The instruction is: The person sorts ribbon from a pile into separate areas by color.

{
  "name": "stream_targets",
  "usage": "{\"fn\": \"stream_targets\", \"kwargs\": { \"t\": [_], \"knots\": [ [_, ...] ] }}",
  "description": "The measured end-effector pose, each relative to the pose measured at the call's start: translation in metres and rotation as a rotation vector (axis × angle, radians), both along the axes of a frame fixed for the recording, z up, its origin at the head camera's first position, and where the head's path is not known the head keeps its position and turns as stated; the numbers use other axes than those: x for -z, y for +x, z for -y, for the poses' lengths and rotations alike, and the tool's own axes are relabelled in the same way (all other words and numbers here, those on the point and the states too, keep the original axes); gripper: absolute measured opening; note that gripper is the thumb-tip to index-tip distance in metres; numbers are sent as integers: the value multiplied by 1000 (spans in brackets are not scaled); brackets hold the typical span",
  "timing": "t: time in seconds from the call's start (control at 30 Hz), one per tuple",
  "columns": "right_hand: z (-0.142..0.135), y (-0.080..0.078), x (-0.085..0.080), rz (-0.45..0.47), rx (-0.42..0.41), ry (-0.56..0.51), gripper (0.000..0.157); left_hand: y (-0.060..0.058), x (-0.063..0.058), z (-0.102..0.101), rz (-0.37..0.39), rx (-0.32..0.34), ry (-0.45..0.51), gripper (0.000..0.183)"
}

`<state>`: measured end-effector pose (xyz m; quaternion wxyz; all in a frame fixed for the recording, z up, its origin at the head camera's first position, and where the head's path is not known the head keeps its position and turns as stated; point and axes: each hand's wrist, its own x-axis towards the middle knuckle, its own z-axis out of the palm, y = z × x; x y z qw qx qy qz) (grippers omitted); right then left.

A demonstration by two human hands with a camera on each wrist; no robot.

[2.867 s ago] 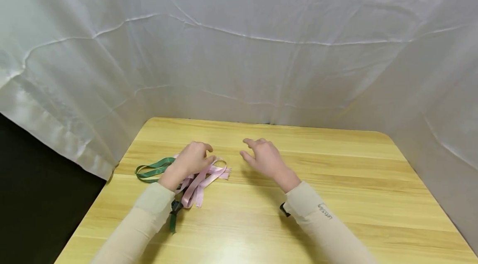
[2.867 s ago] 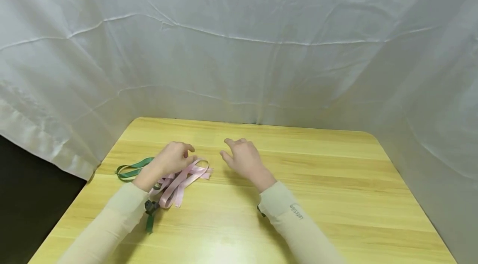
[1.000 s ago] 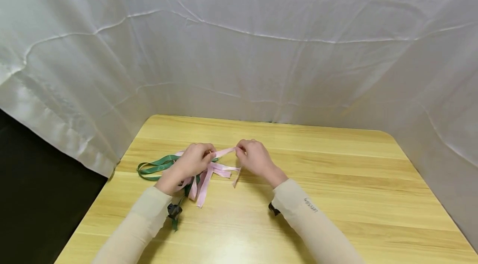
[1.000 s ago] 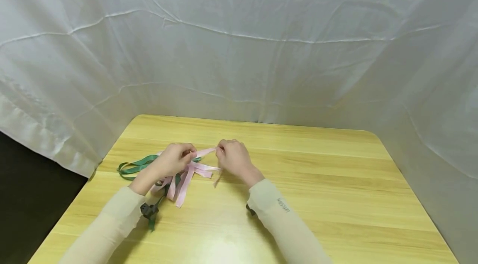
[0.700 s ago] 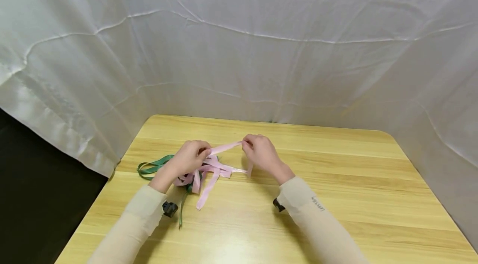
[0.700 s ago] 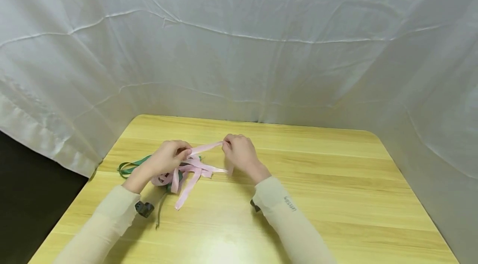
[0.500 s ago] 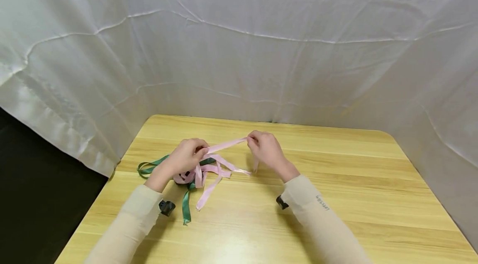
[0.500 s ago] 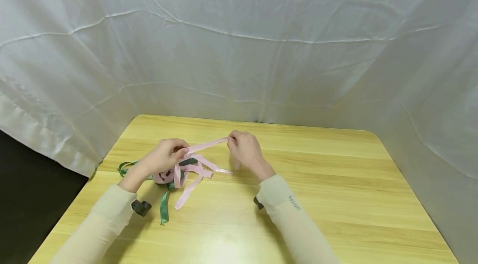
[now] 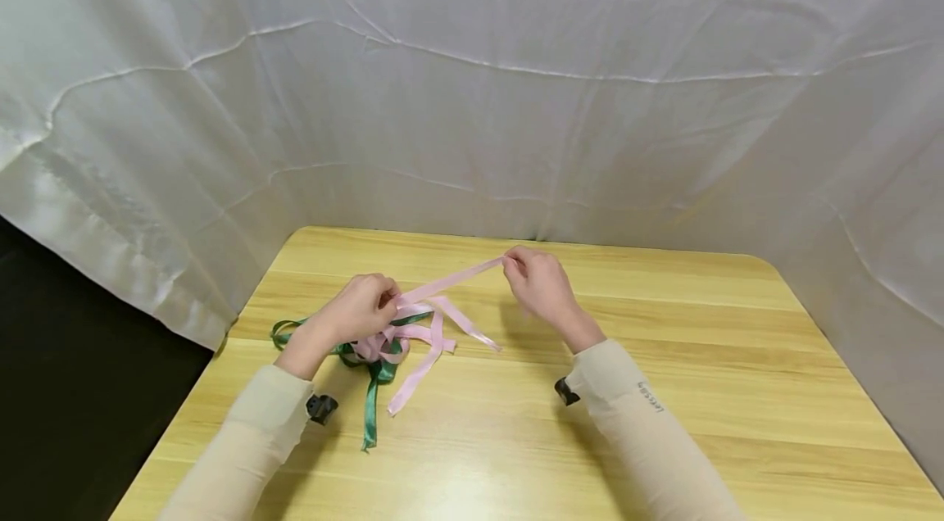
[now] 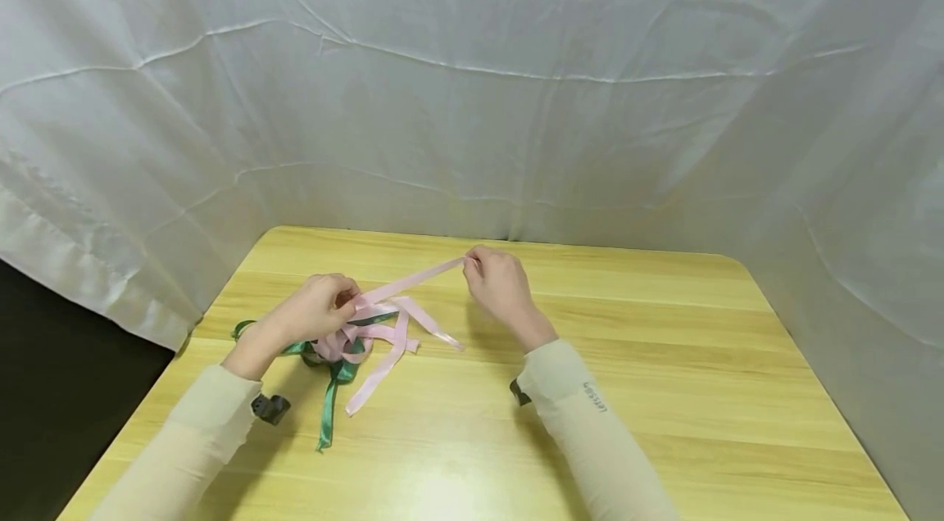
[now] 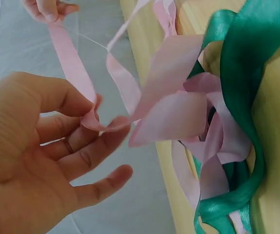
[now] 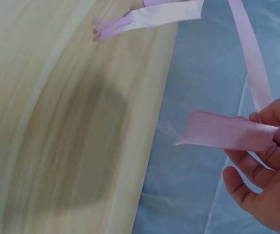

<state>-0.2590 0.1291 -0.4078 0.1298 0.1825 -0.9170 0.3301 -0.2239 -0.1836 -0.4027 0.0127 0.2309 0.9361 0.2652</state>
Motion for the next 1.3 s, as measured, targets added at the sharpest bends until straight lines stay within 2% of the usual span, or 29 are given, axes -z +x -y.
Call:
{"fn": "stream_targets", "kwargs": {
  "t": [0.13, 0.43, 0.63, 0.9, 1.0, 1.17, 1.3],
  "knots": [
    [-4, 0, -1, 2, 17, 4, 27, 0, 0, 5, -23, -9, -41, 18],
    [-19, -2, -2, 24, 51, -28, 27, -1, -4, 20, -78, -72, -4, 18],
    [-29, -3, -4, 17, 76, -37, 28, -1, -6, 23, -116, -88, 20, 34],
    [-47, -7, -7, 41, 151, -57, 29, -3, -11, 25, -163, -102, 55, 43],
    [-55, -7, -8, 41, 174, -65, 29, -3, -12, 27, -178, -102, 59, 38],
    [-70, -8, -9, 29, 206, -60, 30, -6, -14, 31, -171, -87, 59, 19],
    [-83, -7, -9, 21, 220, -45, 30, -10, -14, 33, -162, -69, 59, 13]
  ]
}}
